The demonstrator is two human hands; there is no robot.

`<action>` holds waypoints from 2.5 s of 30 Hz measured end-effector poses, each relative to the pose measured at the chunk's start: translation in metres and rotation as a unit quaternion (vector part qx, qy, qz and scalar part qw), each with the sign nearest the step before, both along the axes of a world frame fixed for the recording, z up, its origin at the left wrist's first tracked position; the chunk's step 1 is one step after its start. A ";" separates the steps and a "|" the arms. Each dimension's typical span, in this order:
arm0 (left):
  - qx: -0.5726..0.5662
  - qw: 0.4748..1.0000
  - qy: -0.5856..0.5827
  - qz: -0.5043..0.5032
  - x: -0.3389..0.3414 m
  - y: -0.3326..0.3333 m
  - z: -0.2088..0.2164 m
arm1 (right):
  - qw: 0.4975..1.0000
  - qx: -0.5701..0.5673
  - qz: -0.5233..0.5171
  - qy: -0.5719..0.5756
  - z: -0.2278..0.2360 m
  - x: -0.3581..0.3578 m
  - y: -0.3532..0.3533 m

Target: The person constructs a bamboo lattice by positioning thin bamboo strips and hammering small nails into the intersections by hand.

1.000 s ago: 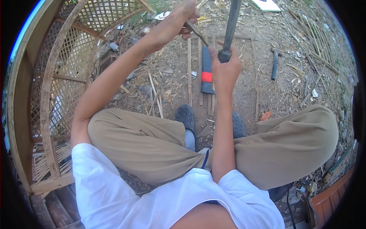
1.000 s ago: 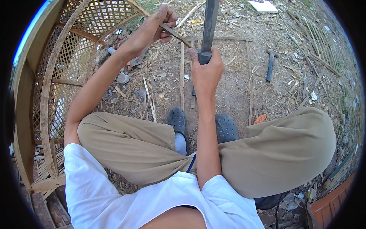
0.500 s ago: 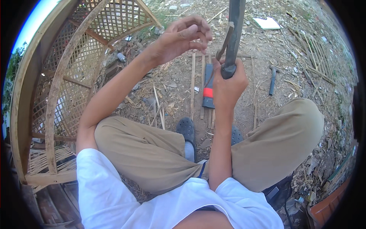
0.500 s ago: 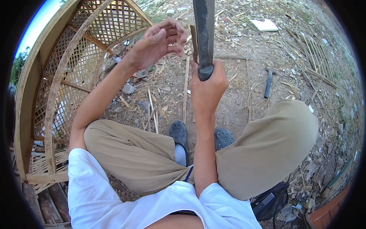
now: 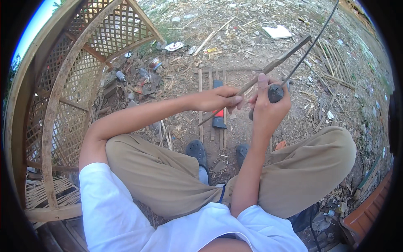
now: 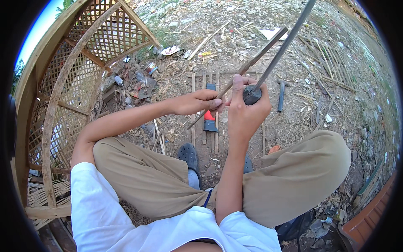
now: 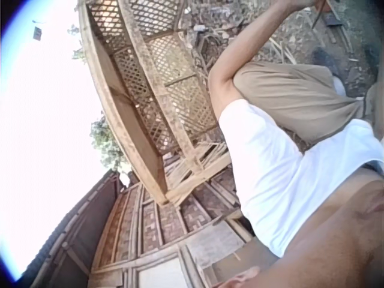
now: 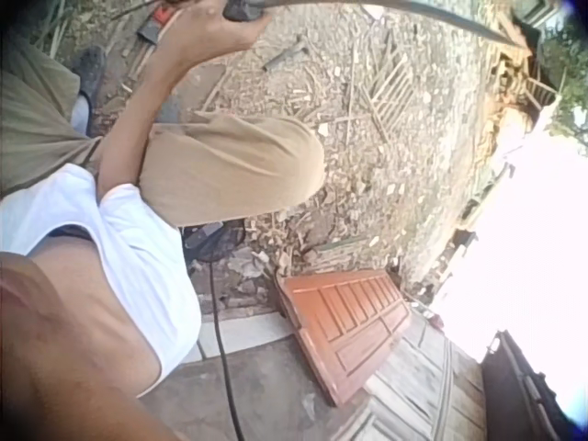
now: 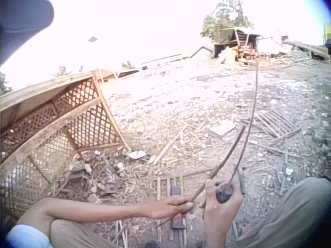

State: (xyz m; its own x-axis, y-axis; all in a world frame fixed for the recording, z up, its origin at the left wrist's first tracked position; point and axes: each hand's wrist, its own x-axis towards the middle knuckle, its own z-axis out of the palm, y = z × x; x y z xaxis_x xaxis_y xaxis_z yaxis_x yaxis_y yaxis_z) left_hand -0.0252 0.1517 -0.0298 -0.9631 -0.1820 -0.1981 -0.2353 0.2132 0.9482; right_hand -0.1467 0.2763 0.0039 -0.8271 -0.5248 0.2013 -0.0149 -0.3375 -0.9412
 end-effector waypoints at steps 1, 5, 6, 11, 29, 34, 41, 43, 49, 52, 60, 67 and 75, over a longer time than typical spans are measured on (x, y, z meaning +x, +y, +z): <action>0.006 1.000 0.003 0.027 0.000 -0.001 -0.004 | 0.999 0.026 0.007 -0.020 -0.002 -0.007 0.002; 0.238 0.964 -0.014 0.116 0.011 -0.014 -0.015 | 0.996 0.049 -0.035 -0.070 -0.013 -0.025 0.006; 0.260 0.958 0.009 0.119 0.009 -0.017 -0.022 | 0.996 0.030 -0.035 -0.071 -0.023 -0.037 0.008; 0.282 0.948 -0.047 0.138 0.015 -0.029 -0.037 | 0.995 0.025 0.004 -0.092 -0.051 -0.059 0.018; 0.232 0.922 -0.252 0.178 0.027 -0.028 -0.084 | 0.874 0.423 0.209 0.116 -0.134 -0.020 -0.019; 0.214 0.921 -0.265 0.190 0.041 -0.036 -0.116 | 0.791 0.540 0.209 0.198 -0.147 -0.026 -0.016; 0.186 0.906 -0.328 0.195 0.049 -0.032 -0.152 | 0.832 0.506 0.214 0.079 -0.104 -0.020 0.001; 0.172 0.898 -0.353 0.199 0.048 -0.029 -0.160 | 0.888 0.395 0.230 -0.043 -0.082 -0.013 0.006; 0.178 0.906 -0.351 0.152 0.052 -0.030 -0.160 | 0.927 0.287 0.237 -0.035 -0.012 -0.004 -0.017; 0.177 0.906 -0.356 0.142 0.061 -0.030 -0.159 | 0.920 0.295 0.237 0.101 0.030 -0.005 -0.050; 0.076 0.937 -0.330 0.085 0.046 -0.036 -0.156 | 0.644 0.302 0.081 0.698 0.084 -0.056 -0.110; -0.072 0.912 -0.386 -0.121 0.055 -0.055 -0.169 | 0.347 0.421 0.174 0.819 0.075 -0.052 -0.026; -0.191 0.851 -0.488 -0.024 0.105 -0.084 -0.146 | 0.361 0.473 0.281 0.753 0.065 -0.074 -0.007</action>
